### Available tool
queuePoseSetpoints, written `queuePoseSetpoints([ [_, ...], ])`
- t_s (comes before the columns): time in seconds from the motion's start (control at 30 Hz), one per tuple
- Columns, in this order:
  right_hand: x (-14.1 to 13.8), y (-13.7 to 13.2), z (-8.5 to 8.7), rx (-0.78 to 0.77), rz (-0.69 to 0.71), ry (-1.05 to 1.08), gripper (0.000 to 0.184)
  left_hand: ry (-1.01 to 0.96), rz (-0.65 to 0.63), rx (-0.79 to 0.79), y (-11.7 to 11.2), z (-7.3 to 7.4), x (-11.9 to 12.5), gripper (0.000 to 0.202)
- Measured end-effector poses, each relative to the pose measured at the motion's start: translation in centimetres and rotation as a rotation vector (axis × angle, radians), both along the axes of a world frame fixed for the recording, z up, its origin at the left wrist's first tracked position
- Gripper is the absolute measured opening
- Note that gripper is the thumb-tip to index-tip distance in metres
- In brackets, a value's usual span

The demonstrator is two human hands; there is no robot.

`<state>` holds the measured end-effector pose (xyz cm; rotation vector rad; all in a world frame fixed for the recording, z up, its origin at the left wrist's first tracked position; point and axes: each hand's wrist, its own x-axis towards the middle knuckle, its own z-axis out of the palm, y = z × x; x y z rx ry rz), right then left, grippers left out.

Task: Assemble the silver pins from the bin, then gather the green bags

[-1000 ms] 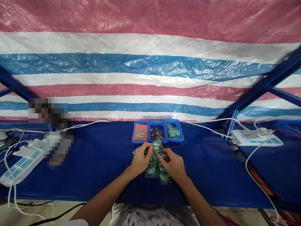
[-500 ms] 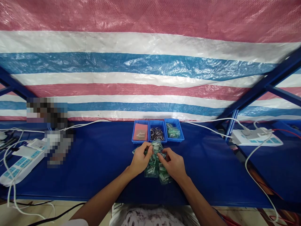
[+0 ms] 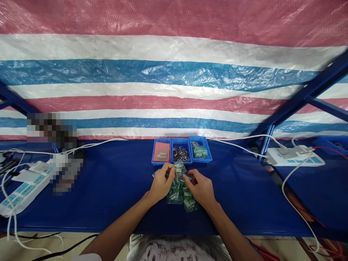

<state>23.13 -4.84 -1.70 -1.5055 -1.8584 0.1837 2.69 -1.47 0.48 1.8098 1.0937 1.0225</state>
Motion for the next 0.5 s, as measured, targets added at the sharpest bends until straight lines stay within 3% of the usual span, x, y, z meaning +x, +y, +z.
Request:
queuePoseSetpoints([
  [0.5,0.1,0.18,-0.05,0.011,-0.032,0.005,0.037,0.004,0.011,0.001,-0.02,0.09,-0.09,0.032],
])
